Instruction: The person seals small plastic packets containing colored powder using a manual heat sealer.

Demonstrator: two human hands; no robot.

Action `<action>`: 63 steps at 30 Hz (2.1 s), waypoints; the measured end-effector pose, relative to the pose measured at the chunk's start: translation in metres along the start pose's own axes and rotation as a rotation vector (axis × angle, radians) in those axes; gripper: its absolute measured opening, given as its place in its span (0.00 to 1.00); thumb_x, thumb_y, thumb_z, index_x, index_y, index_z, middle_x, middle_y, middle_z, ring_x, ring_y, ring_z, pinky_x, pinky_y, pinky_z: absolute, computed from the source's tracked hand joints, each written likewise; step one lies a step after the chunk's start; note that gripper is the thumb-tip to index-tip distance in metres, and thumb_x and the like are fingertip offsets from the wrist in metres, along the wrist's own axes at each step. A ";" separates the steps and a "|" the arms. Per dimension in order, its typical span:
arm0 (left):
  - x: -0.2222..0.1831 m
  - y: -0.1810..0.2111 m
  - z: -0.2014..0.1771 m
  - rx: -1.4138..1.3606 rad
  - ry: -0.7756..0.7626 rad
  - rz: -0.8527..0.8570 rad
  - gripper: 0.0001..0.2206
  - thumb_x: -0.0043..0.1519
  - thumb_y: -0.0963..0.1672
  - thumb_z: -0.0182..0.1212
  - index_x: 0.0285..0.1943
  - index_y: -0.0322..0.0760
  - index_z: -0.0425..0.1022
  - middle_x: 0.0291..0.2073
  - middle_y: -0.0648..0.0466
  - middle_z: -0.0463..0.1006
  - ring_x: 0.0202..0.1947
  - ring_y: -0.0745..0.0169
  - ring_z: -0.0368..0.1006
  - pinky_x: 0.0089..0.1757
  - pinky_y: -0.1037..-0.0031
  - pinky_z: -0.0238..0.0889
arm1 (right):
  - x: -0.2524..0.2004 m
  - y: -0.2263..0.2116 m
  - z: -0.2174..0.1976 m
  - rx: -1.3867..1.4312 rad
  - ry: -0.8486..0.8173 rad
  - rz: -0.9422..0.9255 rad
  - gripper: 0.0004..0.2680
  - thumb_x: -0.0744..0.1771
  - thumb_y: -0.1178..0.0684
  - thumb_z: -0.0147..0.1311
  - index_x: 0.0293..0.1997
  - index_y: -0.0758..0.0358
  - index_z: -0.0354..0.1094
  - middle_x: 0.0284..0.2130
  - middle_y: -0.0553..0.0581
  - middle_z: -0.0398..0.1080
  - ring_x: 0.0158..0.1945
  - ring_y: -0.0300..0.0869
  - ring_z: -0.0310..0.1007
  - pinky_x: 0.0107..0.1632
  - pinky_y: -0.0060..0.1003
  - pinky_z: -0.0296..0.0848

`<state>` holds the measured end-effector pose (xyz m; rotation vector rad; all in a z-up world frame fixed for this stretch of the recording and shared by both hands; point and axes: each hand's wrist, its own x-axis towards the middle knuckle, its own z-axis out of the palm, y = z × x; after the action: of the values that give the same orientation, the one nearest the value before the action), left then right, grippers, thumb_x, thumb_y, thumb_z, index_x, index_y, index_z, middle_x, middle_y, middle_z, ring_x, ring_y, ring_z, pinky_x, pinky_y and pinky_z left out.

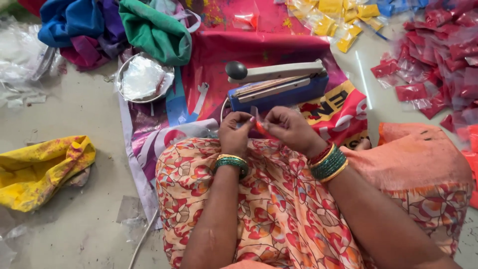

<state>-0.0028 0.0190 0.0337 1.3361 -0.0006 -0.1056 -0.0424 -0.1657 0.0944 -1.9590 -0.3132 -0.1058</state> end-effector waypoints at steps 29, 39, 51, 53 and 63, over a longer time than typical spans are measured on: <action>0.003 0.001 -0.008 -0.117 -0.089 -0.048 0.03 0.60 0.37 0.68 0.40 0.32 0.81 0.34 0.55 0.83 0.36 0.70 0.77 0.41 0.79 0.72 | 0.002 0.024 -0.007 0.188 0.093 0.202 0.03 0.67 0.59 0.60 0.39 0.68 0.72 0.33 0.50 0.73 0.38 0.32 0.71 0.43 0.28 0.72; 0.002 -0.012 -0.008 -0.329 -0.010 -0.069 0.03 0.60 0.36 0.69 0.40 0.32 0.81 0.34 0.53 0.83 0.36 0.68 0.77 0.42 0.78 0.72 | -0.005 0.023 0.000 0.422 0.108 0.233 0.01 0.69 0.61 0.56 0.41 0.66 0.71 0.36 0.51 0.74 0.41 0.32 0.71 0.47 0.27 0.72; 0.001 -0.011 -0.010 -0.249 -0.009 -0.070 0.03 0.59 0.37 0.69 0.39 0.32 0.81 0.33 0.54 0.83 0.36 0.69 0.77 0.42 0.78 0.71 | -0.006 0.011 -0.005 0.471 0.088 0.230 0.01 0.68 0.61 0.58 0.41 0.66 0.72 0.35 0.52 0.74 0.40 0.33 0.72 0.45 0.28 0.73; -0.001 -0.014 -0.008 -0.242 -0.007 -0.076 0.03 0.59 0.37 0.69 0.39 0.32 0.82 0.33 0.54 0.84 0.36 0.69 0.77 0.42 0.78 0.71 | -0.006 0.019 -0.003 0.426 0.102 0.241 0.01 0.68 0.61 0.57 0.40 0.66 0.71 0.34 0.52 0.75 0.39 0.33 0.73 0.45 0.28 0.74; 0.002 -0.022 -0.009 -0.188 0.026 -0.107 0.03 0.59 0.38 0.70 0.39 0.33 0.82 0.33 0.54 0.84 0.35 0.69 0.77 0.41 0.78 0.72 | -0.007 0.020 0.001 0.362 0.163 0.330 0.01 0.68 0.60 0.57 0.40 0.65 0.72 0.33 0.52 0.75 0.36 0.33 0.72 0.41 0.28 0.73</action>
<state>-0.0018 0.0226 0.0101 1.1497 0.1005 -0.1749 -0.0434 -0.1731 0.0744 -1.6054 0.0963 0.0073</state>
